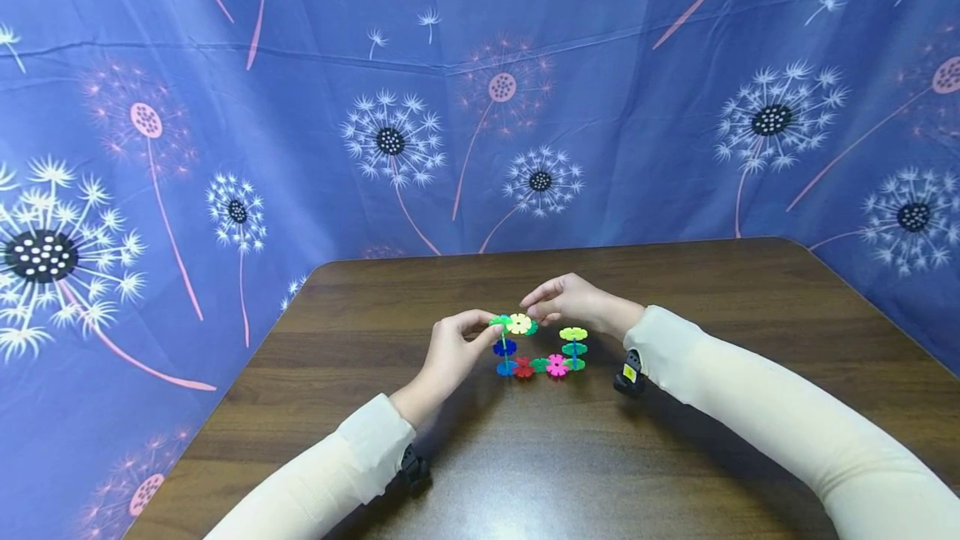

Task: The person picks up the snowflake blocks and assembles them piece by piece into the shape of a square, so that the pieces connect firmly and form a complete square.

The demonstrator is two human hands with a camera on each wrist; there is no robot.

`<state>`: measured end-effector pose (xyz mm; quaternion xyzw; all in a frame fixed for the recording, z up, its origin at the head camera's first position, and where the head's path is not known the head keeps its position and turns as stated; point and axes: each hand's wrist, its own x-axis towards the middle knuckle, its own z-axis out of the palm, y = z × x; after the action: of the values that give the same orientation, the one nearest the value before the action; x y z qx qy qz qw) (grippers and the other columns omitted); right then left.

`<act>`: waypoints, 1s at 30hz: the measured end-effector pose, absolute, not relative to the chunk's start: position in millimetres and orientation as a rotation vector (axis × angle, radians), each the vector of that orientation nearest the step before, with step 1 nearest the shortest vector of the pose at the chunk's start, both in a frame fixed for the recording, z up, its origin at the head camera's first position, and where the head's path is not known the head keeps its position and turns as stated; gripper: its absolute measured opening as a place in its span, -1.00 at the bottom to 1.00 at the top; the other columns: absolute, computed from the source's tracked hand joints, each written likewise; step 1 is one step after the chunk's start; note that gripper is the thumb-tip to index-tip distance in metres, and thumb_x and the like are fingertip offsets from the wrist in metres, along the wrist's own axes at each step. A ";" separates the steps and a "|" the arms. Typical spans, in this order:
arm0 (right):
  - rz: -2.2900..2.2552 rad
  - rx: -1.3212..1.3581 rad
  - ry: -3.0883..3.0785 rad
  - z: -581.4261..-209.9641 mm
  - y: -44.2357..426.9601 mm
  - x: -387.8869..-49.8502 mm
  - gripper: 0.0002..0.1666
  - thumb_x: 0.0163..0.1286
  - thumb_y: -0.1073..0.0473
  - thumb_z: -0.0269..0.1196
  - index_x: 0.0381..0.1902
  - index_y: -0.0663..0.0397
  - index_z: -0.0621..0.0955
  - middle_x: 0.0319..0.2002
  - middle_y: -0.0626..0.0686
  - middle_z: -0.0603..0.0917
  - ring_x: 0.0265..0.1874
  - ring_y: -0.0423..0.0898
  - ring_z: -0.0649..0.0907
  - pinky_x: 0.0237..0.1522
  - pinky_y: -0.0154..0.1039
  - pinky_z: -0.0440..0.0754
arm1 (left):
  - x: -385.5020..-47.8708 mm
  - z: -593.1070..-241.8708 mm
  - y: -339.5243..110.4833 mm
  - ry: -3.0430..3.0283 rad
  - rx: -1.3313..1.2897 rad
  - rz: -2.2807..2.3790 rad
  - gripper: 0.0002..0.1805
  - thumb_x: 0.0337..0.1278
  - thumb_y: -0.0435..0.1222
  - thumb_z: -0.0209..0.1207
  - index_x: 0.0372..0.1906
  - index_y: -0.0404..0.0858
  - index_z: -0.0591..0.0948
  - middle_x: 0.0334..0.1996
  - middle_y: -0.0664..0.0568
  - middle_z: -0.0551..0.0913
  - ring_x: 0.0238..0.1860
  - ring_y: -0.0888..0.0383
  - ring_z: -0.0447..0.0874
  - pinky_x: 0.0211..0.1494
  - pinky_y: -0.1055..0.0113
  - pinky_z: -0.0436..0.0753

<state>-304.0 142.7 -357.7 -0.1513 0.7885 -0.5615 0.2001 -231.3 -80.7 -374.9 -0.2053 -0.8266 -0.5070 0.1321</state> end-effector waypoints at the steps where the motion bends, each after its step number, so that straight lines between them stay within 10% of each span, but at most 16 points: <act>1: -1.553 -0.413 2.226 -360.6 142.1 -305.3 -0.59 0.32 0.28 0.28 0.08 0.41 0.57 -0.23 0.04 0.76 -0.17 0.02 0.70 0.10 0.07 0.59 | -231.2 -374.7 -80.9 -2.404 -0.593 -1.476 -0.87 0.17 -0.31 0.29 -0.24 -0.30 0.72 -0.31 -0.10 0.77 -0.23 0.00 0.76 -0.12 0.36 0.70; 20: -1.146 -0.615 2.455 -378.3 112.2 -335.3 -0.54 0.23 0.53 0.09 0.09 0.28 0.60 0.07 0.21 0.65 0.07 0.06 0.61 -0.08 -0.24 0.63 | -232.3 -373.9 -84.2 -2.403 -0.597 -1.431 -0.88 0.18 -0.31 0.28 -0.24 -0.26 0.73 -0.29 -0.06 0.77 -0.20 0.01 0.76 -0.11 0.30 0.71; 30: -1.121 -0.570 2.515 -389.7 100.7 -348.4 -0.53 0.18 0.61 0.03 -0.03 0.26 0.66 -0.17 0.12 0.69 -0.20 -0.09 0.60 -0.36 -0.39 0.53 | -232.8 -374.5 -83.1 -2.408 -0.593 -1.419 -0.88 0.18 -0.31 0.28 -0.23 -0.27 0.73 -0.29 -0.07 0.77 -0.19 0.03 0.76 -0.11 0.31 0.71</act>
<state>-348.4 100.7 -389.7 -0.1998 0.8823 -0.3933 0.1641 -232.8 -83.1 -374.5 -0.2055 -0.8342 -0.4918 0.1416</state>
